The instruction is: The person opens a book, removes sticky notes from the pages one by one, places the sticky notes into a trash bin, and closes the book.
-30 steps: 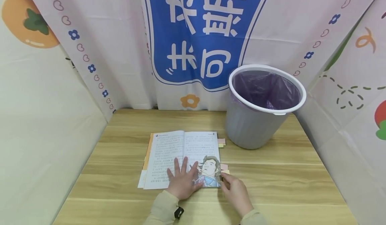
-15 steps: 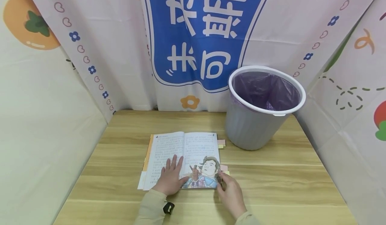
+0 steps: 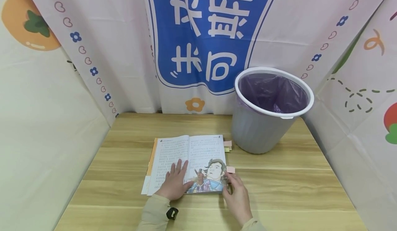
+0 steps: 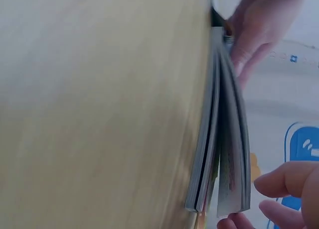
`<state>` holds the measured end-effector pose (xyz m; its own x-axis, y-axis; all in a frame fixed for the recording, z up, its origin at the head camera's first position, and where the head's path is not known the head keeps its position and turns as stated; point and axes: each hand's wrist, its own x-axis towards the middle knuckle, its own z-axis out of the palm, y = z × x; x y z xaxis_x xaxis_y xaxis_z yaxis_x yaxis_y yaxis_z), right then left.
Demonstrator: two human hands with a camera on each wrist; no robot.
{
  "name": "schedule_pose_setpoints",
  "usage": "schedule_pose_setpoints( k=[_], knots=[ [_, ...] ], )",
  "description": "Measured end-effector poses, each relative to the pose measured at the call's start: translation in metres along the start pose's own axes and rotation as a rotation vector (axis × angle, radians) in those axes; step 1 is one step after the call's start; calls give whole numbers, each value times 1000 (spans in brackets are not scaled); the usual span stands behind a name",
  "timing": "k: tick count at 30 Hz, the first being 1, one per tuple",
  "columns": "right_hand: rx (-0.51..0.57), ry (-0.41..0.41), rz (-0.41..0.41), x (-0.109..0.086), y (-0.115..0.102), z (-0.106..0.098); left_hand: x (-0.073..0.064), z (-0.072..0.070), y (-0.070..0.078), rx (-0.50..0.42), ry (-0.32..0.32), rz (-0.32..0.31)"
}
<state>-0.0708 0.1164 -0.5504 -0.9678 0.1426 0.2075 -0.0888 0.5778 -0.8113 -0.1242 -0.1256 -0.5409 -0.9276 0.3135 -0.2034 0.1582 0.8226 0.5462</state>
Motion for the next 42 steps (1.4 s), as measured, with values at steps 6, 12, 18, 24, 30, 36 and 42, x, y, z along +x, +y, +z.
schedule_pose_setpoints(
  k=[6, 12, 18, 24, 30, 36, 42],
  knots=[
    [-119, 16, -87, -6, -2, 2, -1, 0, 1, 10, 8, -3],
    [-128, 41, -95, -10, -3, 5, -1, 0, 3, 1, 2, -1],
    [36, 19, -35, -9, -5, 4, -2, -1, 2, -17, -4, 3],
    [364, -14, 128, -4, -13, 0, -1, -2, 0, -31, -18, 19],
    [533, -10, 270, 1, -22, -2, 0, -7, -6, -51, -25, 41],
    [564, -81, 268, 9, -28, 6, -1, -15, -21, -10, 4, -12],
    [344, -215, 76, 12, -44, 22, -6, -25, -41, 15, 18, -62]
  ],
)
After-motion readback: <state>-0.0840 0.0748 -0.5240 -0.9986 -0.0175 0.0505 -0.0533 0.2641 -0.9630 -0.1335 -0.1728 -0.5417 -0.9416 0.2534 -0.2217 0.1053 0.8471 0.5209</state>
